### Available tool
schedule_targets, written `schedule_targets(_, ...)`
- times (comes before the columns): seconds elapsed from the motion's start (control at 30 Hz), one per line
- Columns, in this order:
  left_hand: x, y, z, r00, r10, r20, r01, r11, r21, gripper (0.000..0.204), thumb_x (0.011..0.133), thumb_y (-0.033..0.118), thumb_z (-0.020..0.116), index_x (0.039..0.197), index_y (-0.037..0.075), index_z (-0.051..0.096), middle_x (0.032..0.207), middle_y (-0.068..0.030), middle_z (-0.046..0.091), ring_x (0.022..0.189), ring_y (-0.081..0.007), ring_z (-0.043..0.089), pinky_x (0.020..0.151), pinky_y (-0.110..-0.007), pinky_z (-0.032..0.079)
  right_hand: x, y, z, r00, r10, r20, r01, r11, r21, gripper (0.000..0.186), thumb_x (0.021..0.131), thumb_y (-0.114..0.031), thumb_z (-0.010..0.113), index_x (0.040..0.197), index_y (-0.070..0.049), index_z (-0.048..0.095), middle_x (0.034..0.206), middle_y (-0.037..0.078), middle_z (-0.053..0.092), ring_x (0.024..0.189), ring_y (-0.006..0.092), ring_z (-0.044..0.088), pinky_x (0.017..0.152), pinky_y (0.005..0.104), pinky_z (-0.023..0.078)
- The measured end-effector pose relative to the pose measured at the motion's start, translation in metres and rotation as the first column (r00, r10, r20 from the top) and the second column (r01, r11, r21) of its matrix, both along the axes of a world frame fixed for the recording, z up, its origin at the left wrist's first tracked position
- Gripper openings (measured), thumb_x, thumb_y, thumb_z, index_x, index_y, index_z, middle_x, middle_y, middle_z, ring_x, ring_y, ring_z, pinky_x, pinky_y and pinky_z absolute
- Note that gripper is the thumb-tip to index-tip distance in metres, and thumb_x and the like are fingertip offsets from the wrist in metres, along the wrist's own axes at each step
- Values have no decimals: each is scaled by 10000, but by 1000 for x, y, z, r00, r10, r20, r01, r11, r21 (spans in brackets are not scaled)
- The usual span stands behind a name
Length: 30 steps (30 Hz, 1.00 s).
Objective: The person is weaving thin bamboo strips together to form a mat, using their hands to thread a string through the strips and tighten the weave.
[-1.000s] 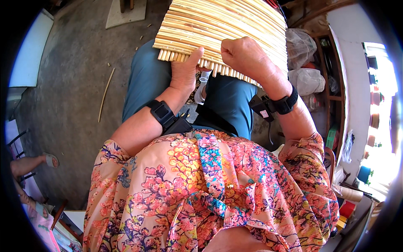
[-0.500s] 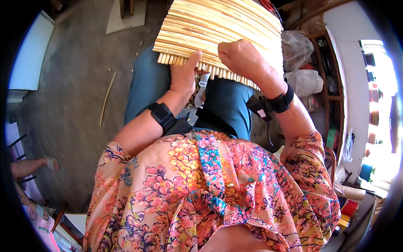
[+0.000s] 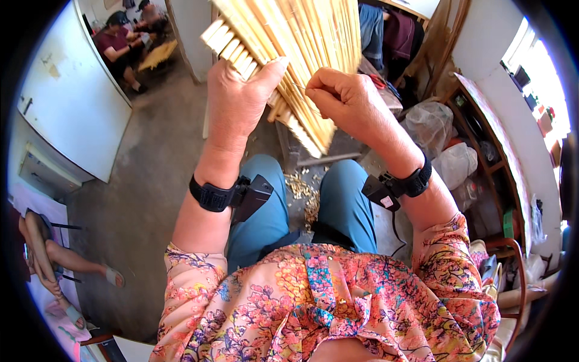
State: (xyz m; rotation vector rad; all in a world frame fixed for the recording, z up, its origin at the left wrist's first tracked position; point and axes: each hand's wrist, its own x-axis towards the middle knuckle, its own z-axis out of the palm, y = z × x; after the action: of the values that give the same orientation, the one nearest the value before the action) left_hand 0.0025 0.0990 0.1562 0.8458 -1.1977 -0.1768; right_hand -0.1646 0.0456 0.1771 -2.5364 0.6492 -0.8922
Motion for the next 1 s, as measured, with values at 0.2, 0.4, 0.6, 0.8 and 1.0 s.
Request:
schedule_targets(0.2,-2,-15,76,623,399,673,-246,916,-316,102,724,107,658,775,72,577,626,-104,581,582,-227,606,519,-333,468,28,-13,21,955,-41,293,-16,981,191,159,837,-110,551,937,13,556,780,146,628,711,247,609,644,337,479)
schedule_targets(0.4,-41,-32,5,386,353,853,-234,931,-279,105,652,98,599,732,53,549,588,-42,559,595,-200,577,501,-310,460,13,-25,-100,903,-214,371,206,977,63,355,819,4,566,1165,-47,503,1061,88,555,1032,203,507,866,323,421)
schedule_targets(0.6,-61,-9,-31,431,131,893,-113,989,-90,259,634,106,637,874,28,577,648,-42,556,663,-208,559,578,-312,459,-18,6,-155,930,-305,204,255,937,237,430,847,-26,569,1245,-55,409,1183,83,473,1112,183,450,931,301,393)
schedule_targets(0.8,-23,26,-32,633,44,773,-3,998,-55,577,593,237,787,1082,35,556,1088,-122,589,972,-316,540,863,-391,433,-21,30,-134,654,-337,677,-385,622,682,237,814,-34,628,1037,9,563,939,87,622,870,161,584,749,298,497)
schedule_targets(1.0,-20,14,-51,562,80,823,-64,997,-54,370,647,75,706,994,52,580,1047,-115,593,1040,-297,536,888,-385,433,-31,39,-169,805,-437,400,304,885,353,329,787,-19,659,1091,-32,537,1025,47,573,920,153,553,780,298,481)
